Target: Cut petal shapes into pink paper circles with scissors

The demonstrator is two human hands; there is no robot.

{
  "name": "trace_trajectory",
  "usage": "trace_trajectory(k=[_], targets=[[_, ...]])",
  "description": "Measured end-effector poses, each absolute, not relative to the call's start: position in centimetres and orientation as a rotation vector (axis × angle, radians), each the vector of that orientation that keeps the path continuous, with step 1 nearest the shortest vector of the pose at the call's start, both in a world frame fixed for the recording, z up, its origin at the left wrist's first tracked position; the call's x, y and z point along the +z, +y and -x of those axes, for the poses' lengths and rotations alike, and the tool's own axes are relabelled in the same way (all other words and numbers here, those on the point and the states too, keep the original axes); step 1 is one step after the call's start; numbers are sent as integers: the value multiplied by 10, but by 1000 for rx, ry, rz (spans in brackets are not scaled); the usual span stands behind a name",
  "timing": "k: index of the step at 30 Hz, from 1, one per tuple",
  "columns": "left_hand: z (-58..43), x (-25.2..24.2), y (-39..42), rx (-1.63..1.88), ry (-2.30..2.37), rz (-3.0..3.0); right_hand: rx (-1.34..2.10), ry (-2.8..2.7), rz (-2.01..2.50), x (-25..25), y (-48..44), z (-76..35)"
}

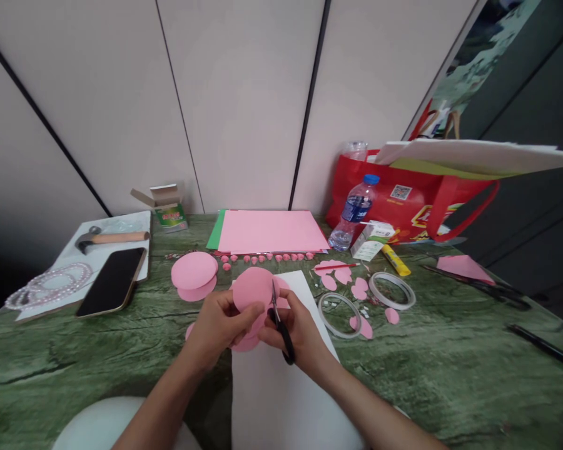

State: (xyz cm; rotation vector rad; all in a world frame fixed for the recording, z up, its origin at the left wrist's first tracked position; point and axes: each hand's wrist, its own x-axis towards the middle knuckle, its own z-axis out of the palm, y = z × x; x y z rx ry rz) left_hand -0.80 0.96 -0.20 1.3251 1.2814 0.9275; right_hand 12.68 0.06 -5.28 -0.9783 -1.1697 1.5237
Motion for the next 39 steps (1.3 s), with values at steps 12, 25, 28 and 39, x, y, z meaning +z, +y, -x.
trace_trajectory(k=[12, 25, 28, 39], targets=[[13, -5, 12, 955, 1245, -1333, 1505, -1195, 972, -56, 1, -128], [13, -10, 14, 1000, 1157, -1312, 1445, -1264, 1036, -57, -1, -127], [13, -11, 13, 978, 1218, -1337, 1498, -1236, 998, -57, -2, -125], [13, -8, 11, 896, 1238, -1330, 1507, -1175, 950, -55, 0, -126]])
